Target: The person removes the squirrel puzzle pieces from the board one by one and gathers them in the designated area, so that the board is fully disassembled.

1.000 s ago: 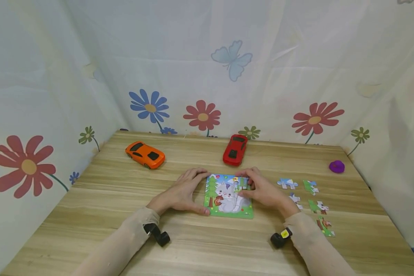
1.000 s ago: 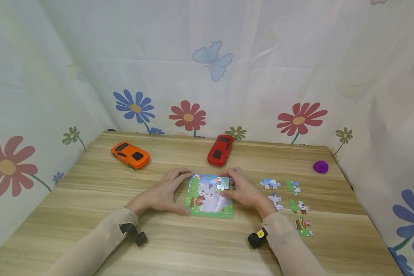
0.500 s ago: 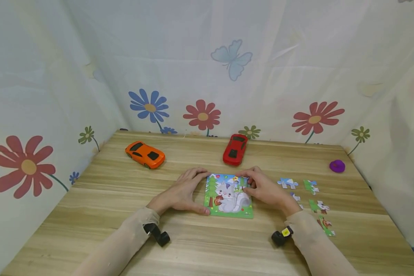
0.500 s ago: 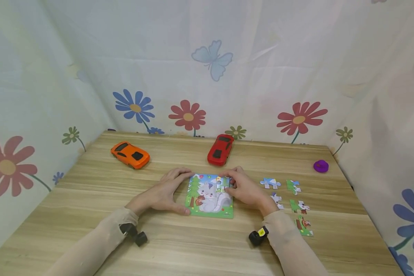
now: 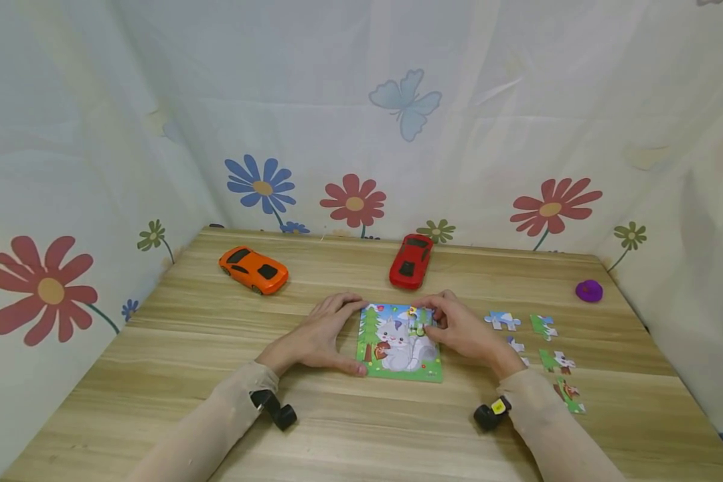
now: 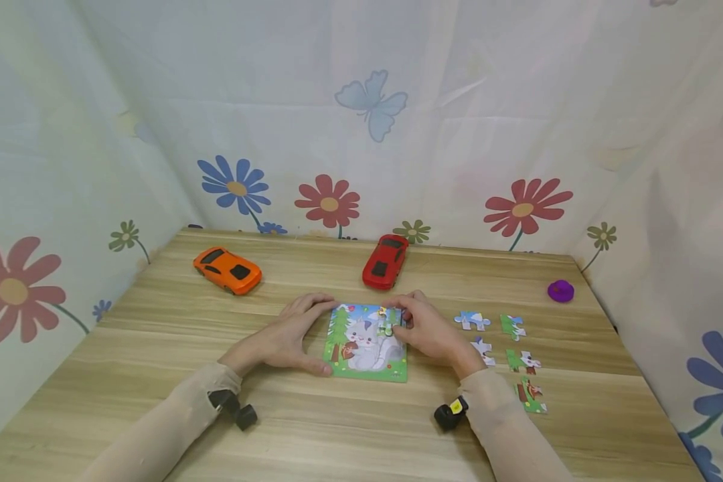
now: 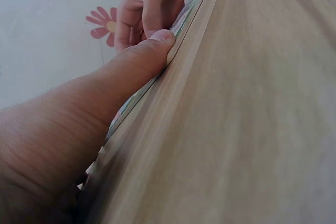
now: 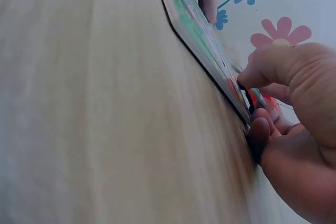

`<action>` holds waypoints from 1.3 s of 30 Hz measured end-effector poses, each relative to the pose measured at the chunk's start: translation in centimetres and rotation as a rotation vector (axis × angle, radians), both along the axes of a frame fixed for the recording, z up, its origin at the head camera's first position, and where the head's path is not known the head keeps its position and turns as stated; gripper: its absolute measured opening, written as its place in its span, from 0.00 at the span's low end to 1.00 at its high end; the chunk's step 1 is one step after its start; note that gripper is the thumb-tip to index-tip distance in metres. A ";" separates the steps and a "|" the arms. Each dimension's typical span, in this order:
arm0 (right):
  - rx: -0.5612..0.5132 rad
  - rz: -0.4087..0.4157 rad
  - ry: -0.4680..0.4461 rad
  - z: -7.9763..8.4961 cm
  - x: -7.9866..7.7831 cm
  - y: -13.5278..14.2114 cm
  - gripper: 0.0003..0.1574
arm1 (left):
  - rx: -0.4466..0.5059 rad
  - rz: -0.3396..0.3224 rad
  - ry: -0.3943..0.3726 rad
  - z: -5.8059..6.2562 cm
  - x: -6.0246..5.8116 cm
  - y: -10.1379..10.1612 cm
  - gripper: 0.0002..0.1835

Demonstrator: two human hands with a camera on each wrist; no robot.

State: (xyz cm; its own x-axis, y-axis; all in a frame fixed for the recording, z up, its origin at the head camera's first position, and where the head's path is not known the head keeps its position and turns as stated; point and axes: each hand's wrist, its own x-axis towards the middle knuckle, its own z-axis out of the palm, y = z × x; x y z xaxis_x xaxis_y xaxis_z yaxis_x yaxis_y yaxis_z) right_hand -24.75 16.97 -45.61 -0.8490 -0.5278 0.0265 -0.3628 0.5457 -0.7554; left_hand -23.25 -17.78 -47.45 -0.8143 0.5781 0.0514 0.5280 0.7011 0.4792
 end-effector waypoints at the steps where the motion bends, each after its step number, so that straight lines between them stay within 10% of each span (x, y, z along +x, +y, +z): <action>1: -0.003 0.000 0.000 0.0 0.0 0.0 0.29 | 0.000 0.001 -0.002 0.0 0.0 0.0 0.74; 27: -0.076 -0.012 0.124 5.5 0.6 4.3 0.30 | -0.009 0.007 -0.014 0.2 0.1 0.0 0.73; 39: -0.025 -0.075 0.111 5.0 0.5 7.6 0.30 | -0.004 0.012 -0.018 0.0 0.1 0.0 0.73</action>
